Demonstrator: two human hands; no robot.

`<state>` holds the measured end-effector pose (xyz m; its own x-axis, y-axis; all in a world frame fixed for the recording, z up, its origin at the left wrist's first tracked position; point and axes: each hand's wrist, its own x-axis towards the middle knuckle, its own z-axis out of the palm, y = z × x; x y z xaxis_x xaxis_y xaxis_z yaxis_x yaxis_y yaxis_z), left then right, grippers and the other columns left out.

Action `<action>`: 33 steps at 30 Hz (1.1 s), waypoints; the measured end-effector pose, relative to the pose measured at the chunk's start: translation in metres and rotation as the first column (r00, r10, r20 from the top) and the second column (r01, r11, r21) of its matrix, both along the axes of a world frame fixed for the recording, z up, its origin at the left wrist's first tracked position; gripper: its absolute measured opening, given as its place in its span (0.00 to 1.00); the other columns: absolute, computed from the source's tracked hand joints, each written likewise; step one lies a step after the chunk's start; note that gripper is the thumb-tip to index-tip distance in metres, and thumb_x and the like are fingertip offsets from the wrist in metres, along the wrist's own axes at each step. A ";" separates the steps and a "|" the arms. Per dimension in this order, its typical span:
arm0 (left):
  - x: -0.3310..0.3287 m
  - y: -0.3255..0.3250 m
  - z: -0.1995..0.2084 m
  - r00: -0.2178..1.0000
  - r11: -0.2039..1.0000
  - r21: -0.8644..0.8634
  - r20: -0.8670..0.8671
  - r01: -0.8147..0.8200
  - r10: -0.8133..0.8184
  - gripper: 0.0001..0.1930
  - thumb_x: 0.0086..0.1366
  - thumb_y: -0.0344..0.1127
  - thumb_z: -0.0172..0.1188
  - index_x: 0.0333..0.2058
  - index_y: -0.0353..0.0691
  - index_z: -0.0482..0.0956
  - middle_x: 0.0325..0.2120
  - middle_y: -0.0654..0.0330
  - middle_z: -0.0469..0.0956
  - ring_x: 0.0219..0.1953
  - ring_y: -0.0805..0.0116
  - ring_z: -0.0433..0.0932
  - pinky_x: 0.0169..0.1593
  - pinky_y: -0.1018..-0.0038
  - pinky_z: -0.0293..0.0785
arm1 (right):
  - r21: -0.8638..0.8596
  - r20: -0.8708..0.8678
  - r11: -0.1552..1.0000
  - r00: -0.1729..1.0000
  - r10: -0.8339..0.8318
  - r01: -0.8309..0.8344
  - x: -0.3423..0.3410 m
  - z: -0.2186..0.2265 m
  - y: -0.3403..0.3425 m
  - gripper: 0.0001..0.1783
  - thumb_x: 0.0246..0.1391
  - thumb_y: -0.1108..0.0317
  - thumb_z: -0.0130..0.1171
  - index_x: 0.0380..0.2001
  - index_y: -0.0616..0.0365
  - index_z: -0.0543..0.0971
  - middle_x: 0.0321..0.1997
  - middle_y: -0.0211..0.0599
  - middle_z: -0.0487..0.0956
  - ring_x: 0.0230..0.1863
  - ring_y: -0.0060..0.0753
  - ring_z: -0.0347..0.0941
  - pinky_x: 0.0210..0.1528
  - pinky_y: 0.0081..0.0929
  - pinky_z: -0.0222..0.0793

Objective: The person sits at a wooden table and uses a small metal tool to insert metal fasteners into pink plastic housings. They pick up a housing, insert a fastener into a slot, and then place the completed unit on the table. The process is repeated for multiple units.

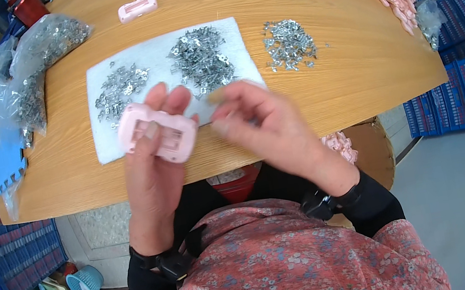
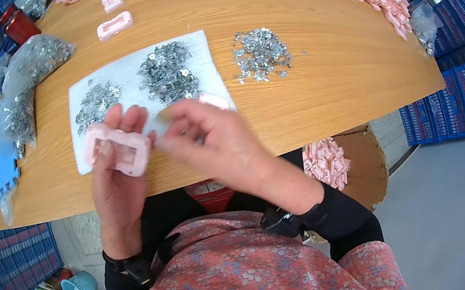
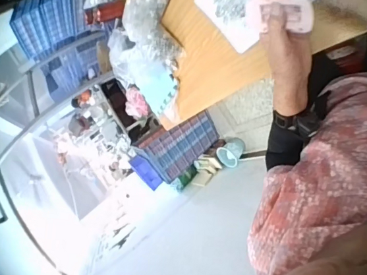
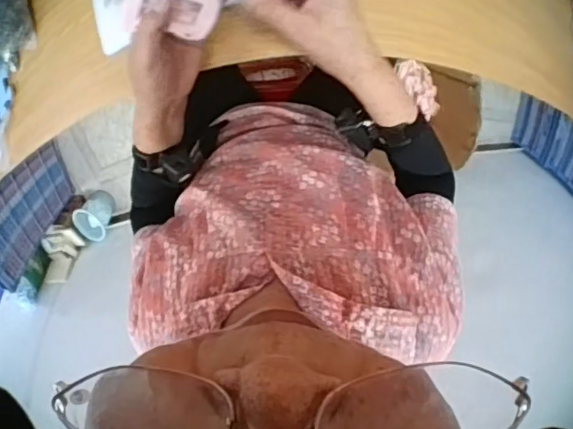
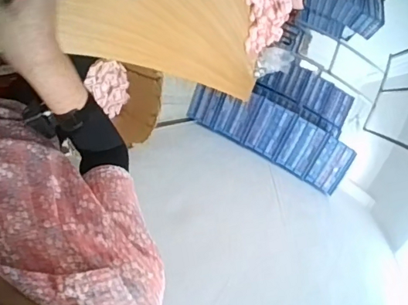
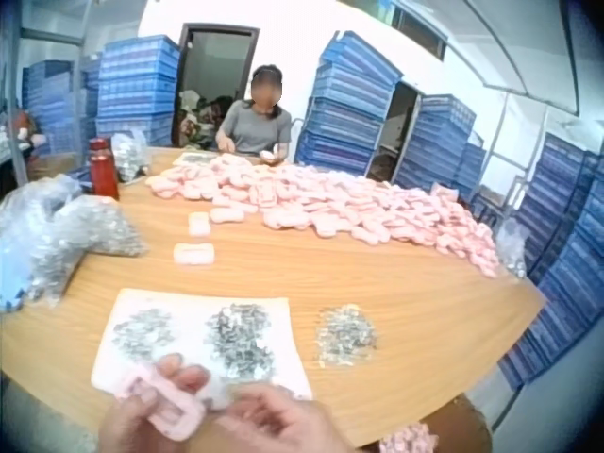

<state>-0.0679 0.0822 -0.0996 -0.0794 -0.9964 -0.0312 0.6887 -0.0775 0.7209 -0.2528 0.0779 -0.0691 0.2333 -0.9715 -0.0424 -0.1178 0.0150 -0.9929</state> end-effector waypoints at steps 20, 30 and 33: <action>0.062 0.008 -0.016 0.966 0.976 0.054 0.162 -0.213 0.202 0.21 0.64 0.38 0.53 0.53 0.34 0.73 0.31 0.59 0.74 0.36 0.65 0.73 0.41 0.69 0.72 | -0.411 -0.562 0.908 0.808 -0.180 -0.083 -0.016 0.009 -0.048 0.08 0.52 0.71 0.65 0.36 0.60 0.81 0.31 0.40 0.78 0.28 0.36 0.75 0.32 0.30 0.71; 0.073 0.010 -0.032 0.990 0.990 -0.016 0.027 -0.142 0.142 0.18 0.65 0.35 0.52 0.52 0.34 0.74 0.29 0.59 0.76 0.35 0.66 0.75 0.42 0.69 0.72 | -0.288 -0.836 0.869 0.548 -0.023 -0.403 0.013 0.013 -0.071 0.08 0.52 0.68 0.62 0.36 0.57 0.81 0.33 0.43 0.79 0.36 0.50 0.77 0.37 0.40 0.73; 0.073 0.008 -0.035 0.992 0.992 -0.014 -0.021 -0.124 0.124 0.19 0.65 0.35 0.53 0.52 0.34 0.74 0.29 0.59 0.76 0.35 0.66 0.74 0.42 0.70 0.72 | -0.236 -0.854 0.896 0.520 -0.006 -0.377 0.017 0.012 -0.067 0.07 0.52 0.67 0.62 0.34 0.56 0.81 0.33 0.42 0.78 0.36 0.50 0.77 0.37 0.42 0.73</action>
